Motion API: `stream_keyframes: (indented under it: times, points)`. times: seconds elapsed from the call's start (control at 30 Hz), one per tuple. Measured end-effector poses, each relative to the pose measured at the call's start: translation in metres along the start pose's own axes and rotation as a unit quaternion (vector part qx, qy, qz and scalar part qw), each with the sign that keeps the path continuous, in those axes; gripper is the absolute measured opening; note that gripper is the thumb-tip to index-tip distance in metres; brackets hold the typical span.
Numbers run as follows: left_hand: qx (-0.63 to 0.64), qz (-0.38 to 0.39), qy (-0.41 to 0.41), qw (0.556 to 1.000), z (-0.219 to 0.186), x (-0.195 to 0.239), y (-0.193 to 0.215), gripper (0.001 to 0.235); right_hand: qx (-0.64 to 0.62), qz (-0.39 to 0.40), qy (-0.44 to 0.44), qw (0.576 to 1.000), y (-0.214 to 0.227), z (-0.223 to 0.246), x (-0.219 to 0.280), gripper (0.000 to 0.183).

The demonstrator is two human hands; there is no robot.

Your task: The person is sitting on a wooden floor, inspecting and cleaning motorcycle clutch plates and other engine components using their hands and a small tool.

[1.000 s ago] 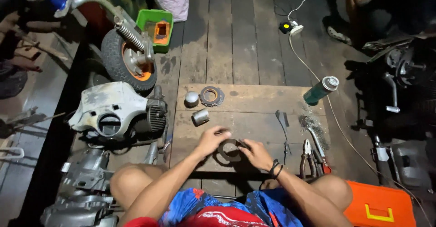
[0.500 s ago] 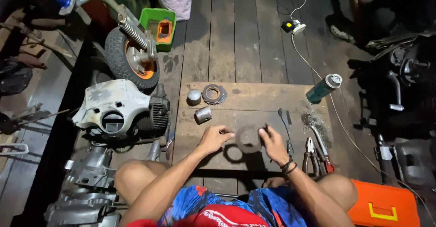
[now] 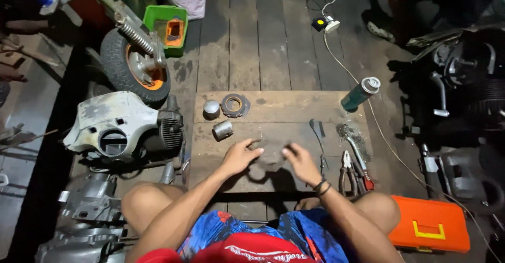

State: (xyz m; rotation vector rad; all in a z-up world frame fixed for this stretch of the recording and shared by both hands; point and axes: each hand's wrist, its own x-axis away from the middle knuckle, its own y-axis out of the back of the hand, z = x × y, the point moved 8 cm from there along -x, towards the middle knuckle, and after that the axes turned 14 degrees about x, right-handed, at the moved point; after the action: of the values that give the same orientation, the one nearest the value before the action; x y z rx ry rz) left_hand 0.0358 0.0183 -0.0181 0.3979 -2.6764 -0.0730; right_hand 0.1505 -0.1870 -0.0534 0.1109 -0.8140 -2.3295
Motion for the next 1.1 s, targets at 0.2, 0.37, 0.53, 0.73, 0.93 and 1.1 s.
stream_keyframes:
  times: [0.2, 0.37, 0.53, 0.73, 0.93, 1.1]
  points:
    - [-0.049, 0.005, -0.038, 0.998, 0.023, -0.006, 0.002, 0.03, 0.101, 0.093, 0.045, 0.99, -0.022, 0.036, 0.015, 0.015]
    - [-0.053, 0.014, -0.02, 0.998, 0.04, -0.01, -0.004, 0.031, 0.118, 0.096, 0.047, 0.987, -0.03, 0.026, 0.005, 0.018]
    - [-0.076, 0.027, -0.024, 0.996, 0.054, -0.022, -0.011, 0.03, 0.108, 0.126, 0.052, 0.985, -0.033, 0.038, 0.009, 0.013]
    - [-0.069, 0.032, 0.002, 0.997, 0.044, -0.019, -0.01, 0.031, 0.086, 0.119, 0.055, 0.988, -0.021, 0.039, 0.007, 0.017]
    - [-0.021, 0.027, -0.011, 0.999, 0.04, -0.018, -0.003, 0.033, 0.056, 0.085, 0.016, 0.995, -0.011, 0.015, 0.002, 0.015]
    - [-0.017, -0.002, -0.023, 1.0, 0.057, -0.035, 0.001, 0.023, -0.04, 0.025, -0.043, 0.998, 0.017, 0.038, 0.004, 0.02]
